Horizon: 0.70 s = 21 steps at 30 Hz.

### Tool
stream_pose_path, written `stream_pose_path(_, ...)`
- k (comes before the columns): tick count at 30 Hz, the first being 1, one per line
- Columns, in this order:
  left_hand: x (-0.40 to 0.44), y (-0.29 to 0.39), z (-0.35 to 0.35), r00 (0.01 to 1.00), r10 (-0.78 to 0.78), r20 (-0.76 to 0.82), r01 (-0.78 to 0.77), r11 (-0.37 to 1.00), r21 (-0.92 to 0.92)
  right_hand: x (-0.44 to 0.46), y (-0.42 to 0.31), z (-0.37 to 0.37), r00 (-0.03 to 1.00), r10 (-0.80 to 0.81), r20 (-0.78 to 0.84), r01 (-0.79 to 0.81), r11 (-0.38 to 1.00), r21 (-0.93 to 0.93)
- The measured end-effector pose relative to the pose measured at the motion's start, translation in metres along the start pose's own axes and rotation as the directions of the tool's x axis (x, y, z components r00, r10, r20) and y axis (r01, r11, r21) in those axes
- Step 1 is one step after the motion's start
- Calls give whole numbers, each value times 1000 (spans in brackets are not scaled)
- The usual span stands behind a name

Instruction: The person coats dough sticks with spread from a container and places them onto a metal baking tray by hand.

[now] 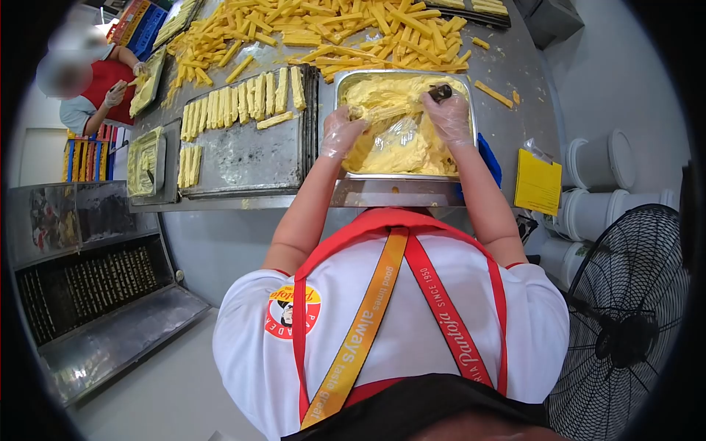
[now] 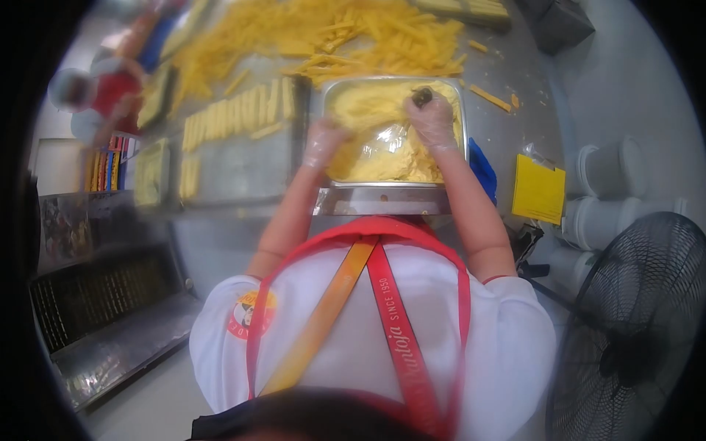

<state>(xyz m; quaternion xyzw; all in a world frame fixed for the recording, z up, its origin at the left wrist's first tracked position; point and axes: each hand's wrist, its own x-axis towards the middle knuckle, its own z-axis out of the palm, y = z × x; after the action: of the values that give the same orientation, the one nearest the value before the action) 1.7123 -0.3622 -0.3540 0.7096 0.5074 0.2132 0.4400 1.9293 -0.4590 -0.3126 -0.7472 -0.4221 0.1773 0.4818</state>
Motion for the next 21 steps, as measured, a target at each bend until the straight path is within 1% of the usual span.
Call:
stream_pose_path(1, -4, 3, -1, 988, 150, -30, -147, 986, 83, -2, -6, -3, 999, -39, 17, 39, 999, 14)
stream_pose_path(2, -8, 6, -1, 953, 299, -48, -287, 943, 169, -3, -17, -5, 996, -78, 33, 77, 997, 29)
stream_pose_path(3, -9, 7, -1, 896, 442, -52, -416, 873, 256, -2, -23, -3, 996, -9, 87, -14, 964, 266)
stream_pose_path(4, -9, 5, -3, 823, 567, -19, -536, 788, 303, -1, -29, -1, 987, 46, 155, -116, 869, 482)
stream_pose_path(5, -9, 1, -6, 735, 678, 22, -642, 685, 343, -2, -31, 0, 968, 83, 235, -221, 718, 660)
stream_pose_path(6, -10, -1, -10, 632, 772, 67, -733, 566, 377, 5, -22, 4, 963, 128, 237, -240, 806, 542)
stream_pose_path(7, -11, -2, -12, 633, 766, 114, -736, 549, 396, 19, -3, 8, 958, 171, 231, -255, 875, 411)
stream_pose_path(8, -11, -2, -15, 633, 758, 160, -739, 531, 414, 27, -2, 7, 953, 209, 219, -266, 925, 273)
stream_pose_path(9, -10, -2, -16, 633, 747, 203, -742, 511, 433, 34, 2, 2, 948, 218, 234, -269, 939, 213)
stream_pose_path(10, -8, 0, -18, 608, 768, 201, -761, 492, 422, 38, 3, 3, 971, 137, 197, -168, 974, 151)
stream_pose_path(12, -9, 1, -19, 564, 800, 203, -795, 460, 396, 36, -8, 4, 989, -26, 145, 25, 1000, 14)
stream_pose_path(13, -8, 0, -19, 573, 794, 206, -790, 467, 399, 33, -14, 2, 962, 24, 272, -73, 982, 173)
stream_pose_path(14, -6, -2, -18, 582, 787, 205, -783, 474, 403, 30, -20, 0, 945, 25, 326, -124, 950, 286)
stream_pose_path(16, -7, -9, -15, 615, 761, 204, -755, 495, 430, 26, -30, 1, 898, 8, 440, -245, 840, 484)
stream_pose_path(17, -8, -14, -14, 639, 742, 200, -731, 507, 456, 29, -30, -1, 892, 51, 450, -262, 869, 420)
stream_pose_path(18, -12, -13, -17, 666, 721, 192, -702, 520, 486, 34, -27, 2, 915, 75, 395, -201, 936, 288)
stream_pose_path(19, -19, -13, -21, 673, 731, 111, -686, 561, 463, 36, -25, -2, 938, 157, 310, -183, 981, 57)
stream_pose_path(21, -31, -14, -42, 673, 734, -85, -637, 635, 438, 51, 14, 4, 978, 87, 188, -43, 973, -225)
